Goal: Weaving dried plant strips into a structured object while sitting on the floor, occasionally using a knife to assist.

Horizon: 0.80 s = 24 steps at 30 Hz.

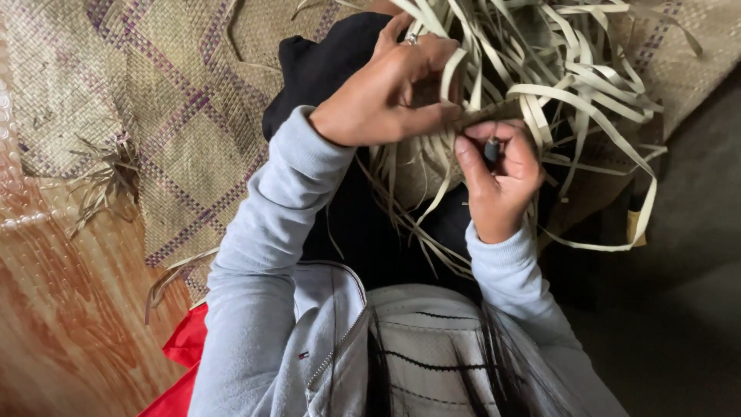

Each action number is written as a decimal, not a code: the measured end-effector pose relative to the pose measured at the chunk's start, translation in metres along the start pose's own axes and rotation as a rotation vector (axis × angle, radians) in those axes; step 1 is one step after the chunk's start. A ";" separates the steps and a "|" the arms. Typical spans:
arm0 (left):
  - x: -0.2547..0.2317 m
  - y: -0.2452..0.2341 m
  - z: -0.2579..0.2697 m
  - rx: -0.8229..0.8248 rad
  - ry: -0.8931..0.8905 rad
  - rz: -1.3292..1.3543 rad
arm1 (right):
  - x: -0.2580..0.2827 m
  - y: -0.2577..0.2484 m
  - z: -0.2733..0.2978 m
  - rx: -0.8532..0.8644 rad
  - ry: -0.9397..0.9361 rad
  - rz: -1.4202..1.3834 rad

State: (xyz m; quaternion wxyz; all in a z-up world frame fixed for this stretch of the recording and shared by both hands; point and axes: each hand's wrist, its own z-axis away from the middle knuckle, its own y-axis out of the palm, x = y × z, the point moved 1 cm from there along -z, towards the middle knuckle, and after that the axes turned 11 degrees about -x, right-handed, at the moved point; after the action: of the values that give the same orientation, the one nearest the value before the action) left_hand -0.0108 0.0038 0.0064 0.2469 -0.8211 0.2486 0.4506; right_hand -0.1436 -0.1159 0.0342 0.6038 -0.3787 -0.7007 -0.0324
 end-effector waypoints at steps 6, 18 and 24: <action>0.008 0.003 0.003 0.035 -0.020 -0.041 | -0.006 0.001 0.005 -0.033 0.097 -0.089; 0.010 0.005 0.014 -0.006 -0.060 0.012 | -0.034 0.012 0.021 -0.192 0.236 -0.163; 0.005 0.006 0.009 -0.063 -0.170 0.112 | -0.026 0.026 0.014 -0.184 0.181 -0.293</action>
State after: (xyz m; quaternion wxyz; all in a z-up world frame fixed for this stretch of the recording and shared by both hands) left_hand -0.0175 0.0040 -0.0029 0.2153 -0.7722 0.2581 0.5392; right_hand -0.1407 -0.1039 -0.0029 0.6162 -0.3220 -0.6850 -0.2179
